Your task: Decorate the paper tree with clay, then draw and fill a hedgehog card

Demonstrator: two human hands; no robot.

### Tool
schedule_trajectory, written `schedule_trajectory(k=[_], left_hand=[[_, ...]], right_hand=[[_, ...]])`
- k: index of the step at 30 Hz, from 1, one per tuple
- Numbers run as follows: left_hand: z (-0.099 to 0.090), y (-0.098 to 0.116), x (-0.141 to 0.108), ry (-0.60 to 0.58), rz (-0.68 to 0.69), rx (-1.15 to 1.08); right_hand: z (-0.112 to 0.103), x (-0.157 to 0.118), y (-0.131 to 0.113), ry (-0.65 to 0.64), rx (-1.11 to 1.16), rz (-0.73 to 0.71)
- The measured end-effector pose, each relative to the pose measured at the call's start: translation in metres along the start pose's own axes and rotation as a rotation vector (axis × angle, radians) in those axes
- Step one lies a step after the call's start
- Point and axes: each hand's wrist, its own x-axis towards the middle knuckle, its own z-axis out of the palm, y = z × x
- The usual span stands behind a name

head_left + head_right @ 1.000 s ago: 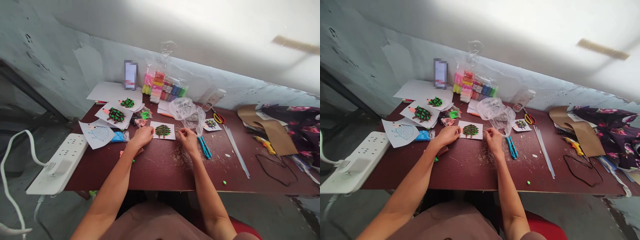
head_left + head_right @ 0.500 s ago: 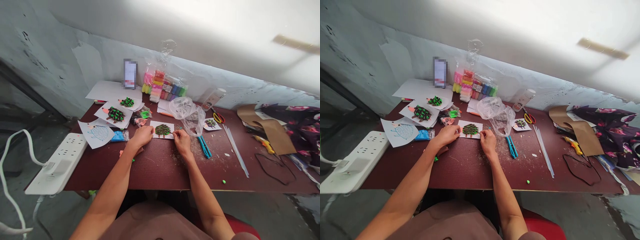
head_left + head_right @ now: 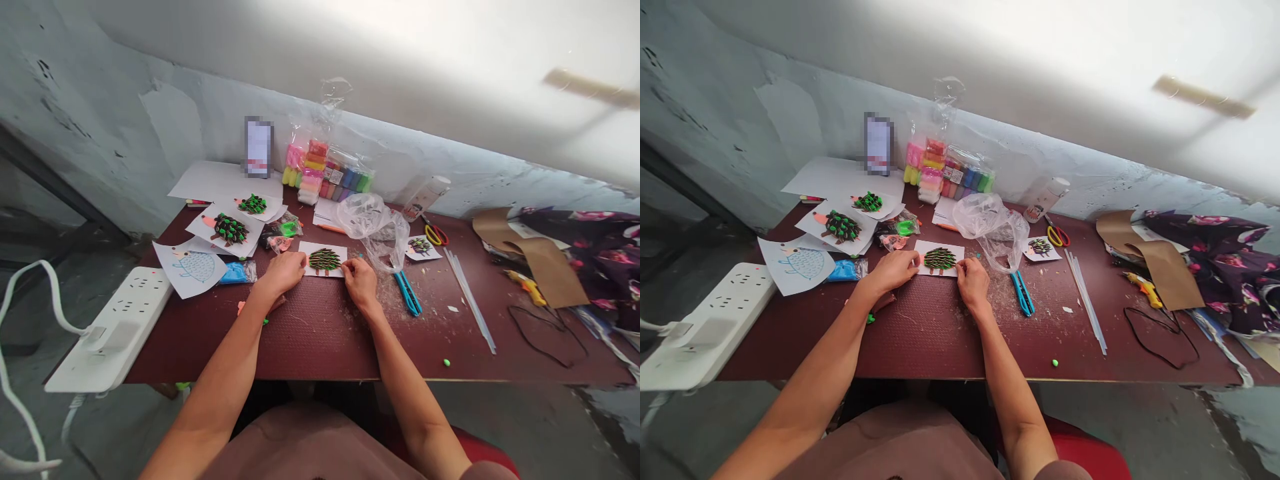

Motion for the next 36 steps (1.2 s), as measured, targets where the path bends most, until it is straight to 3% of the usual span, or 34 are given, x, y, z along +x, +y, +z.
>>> schedule_trajectory(k=[24,36], left_hand=[[0.001,0.0,0.0,0.008,-0.007,0.002],[0.005,-0.001,0.0,0.063,0.002,0.0]], right_hand=[[0.001,-0.001,-0.002,-0.033,-0.005,-0.019],[0.003,-0.005,0.008,0.05,0.132,-0.014]])
